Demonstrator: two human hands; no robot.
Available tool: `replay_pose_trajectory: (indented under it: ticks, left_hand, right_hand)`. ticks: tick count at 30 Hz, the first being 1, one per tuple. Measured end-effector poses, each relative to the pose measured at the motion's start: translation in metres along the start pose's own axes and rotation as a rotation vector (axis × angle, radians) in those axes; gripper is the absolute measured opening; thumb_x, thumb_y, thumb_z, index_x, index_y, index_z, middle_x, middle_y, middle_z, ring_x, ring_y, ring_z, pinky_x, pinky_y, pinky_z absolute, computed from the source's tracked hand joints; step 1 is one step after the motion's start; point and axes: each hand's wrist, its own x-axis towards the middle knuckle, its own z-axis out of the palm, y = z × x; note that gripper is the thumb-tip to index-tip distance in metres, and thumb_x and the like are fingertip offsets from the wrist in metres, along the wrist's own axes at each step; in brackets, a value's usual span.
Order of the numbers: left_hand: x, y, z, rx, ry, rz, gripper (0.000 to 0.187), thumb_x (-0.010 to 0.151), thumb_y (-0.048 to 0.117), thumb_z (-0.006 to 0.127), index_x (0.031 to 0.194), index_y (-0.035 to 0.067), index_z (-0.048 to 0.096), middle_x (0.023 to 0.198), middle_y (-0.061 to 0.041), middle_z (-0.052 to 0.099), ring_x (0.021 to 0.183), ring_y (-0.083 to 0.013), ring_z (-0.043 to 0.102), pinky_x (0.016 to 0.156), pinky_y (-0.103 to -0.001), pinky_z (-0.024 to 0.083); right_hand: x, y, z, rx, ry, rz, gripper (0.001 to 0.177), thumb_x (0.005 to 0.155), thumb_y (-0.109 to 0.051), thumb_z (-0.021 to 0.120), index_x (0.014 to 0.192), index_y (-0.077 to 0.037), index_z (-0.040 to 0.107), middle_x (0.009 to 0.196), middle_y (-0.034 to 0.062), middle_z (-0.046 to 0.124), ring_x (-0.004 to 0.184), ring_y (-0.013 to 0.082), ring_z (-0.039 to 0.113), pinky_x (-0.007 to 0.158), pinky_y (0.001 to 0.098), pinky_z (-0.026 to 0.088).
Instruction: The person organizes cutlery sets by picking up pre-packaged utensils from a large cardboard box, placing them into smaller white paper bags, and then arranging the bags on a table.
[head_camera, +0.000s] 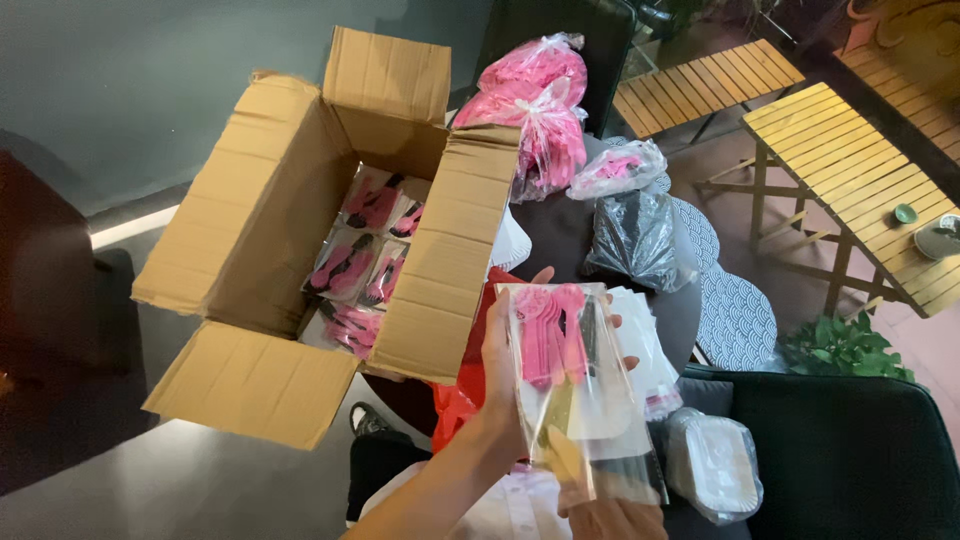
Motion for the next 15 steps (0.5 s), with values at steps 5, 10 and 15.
replay_pose_trajectory:
  ticks: [5,10,15]
  left_hand:
    - [-0.003,0.009,0.008,0.059,-0.013,0.024,0.06,0.099,0.051,0.041,0.15,0.022,0.052,0.131,-0.025,0.062,0.105,-0.045,0.064,0.085,-0.072,0.049]
    - [0.001,0.011,0.001,0.056,-0.107,0.056,0.06,0.1,0.05,0.046,0.152,0.021,0.052,0.112,-0.027,0.066,0.1,-0.0486,0.067,0.083,-0.077,0.05]
    - [-0.003,0.025,0.005,0.04,-0.158,0.051,0.06,0.101,0.052,0.045,0.154,0.024,0.05,0.113,-0.027,0.065,0.103,-0.048,0.066,0.086,-0.074,0.05]
  right_hand:
    - [0.143,0.164,-0.093,1.156,-1.163,0.117,0.017,0.107,-0.022,0.048,0.121,-0.013,0.052,0.102,0.0072,0.063,0.079,0.0196,0.066,0.063,0.0319,0.061]
    - [0.036,0.1,-0.013,1.882,-1.641,0.777,0.023,0.097,-0.027,0.061,0.119,-0.018,0.061,0.112,0.0106,0.066,0.095,0.0262,0.066,0.084,0.0413,0.053]
    - [-0.134,-0.212,0.168,2.689,-1.939,1.998,0.033,0.086,-0.032,0.076,0.117,-0.023,0.073,0.126,0.0161,0.069,0.116,0.0357,0.066,0.111,0.054,0.042]
